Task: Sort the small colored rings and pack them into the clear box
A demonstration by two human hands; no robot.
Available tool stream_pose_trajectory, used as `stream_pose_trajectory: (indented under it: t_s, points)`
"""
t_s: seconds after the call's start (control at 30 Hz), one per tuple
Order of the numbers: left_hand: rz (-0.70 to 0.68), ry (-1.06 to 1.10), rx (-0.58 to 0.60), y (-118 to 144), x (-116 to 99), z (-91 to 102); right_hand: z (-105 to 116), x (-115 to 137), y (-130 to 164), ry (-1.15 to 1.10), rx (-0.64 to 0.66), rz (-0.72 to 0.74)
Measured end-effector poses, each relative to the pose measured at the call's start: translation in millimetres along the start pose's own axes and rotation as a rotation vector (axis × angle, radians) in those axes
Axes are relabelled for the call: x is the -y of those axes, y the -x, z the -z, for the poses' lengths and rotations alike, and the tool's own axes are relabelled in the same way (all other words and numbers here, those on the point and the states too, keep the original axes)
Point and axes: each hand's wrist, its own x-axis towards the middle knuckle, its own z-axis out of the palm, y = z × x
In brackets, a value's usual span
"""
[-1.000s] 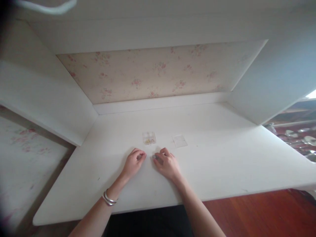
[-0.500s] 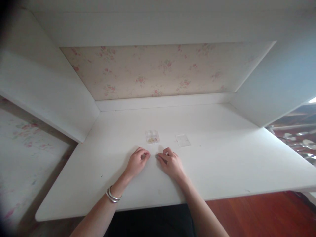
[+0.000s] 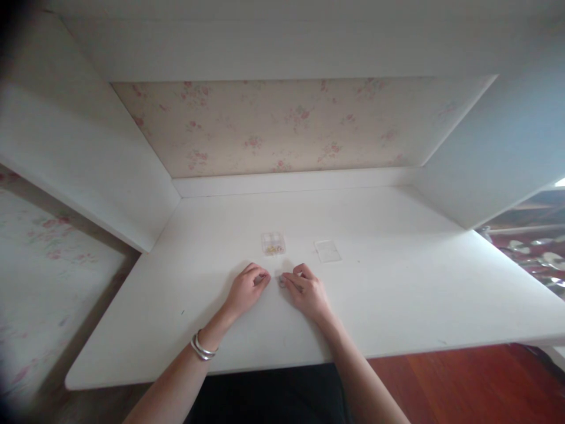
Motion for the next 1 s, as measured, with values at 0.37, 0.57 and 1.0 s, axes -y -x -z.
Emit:
stream_pose_trajectory:
  t_s: [0.37, 0.57, 1.0]
  points:
    - [0.003, -0.023, 0.021, 1.1, -1.2, 1.3, -1.7, 2.6, -4.1, -0.058, -0.117, -0.044]
    - [0.01, -0.017, 0.043, 0.6, -1.2, 4.0, -3.7, 20.0, -25.7, -0.002, -0.152, 0.0]
    - [0.014, -0.046, 0.04, 0.4, 1.5, 5.3, -27.9, 34.5, -113.8, 0.274, -0.091, -0.019]
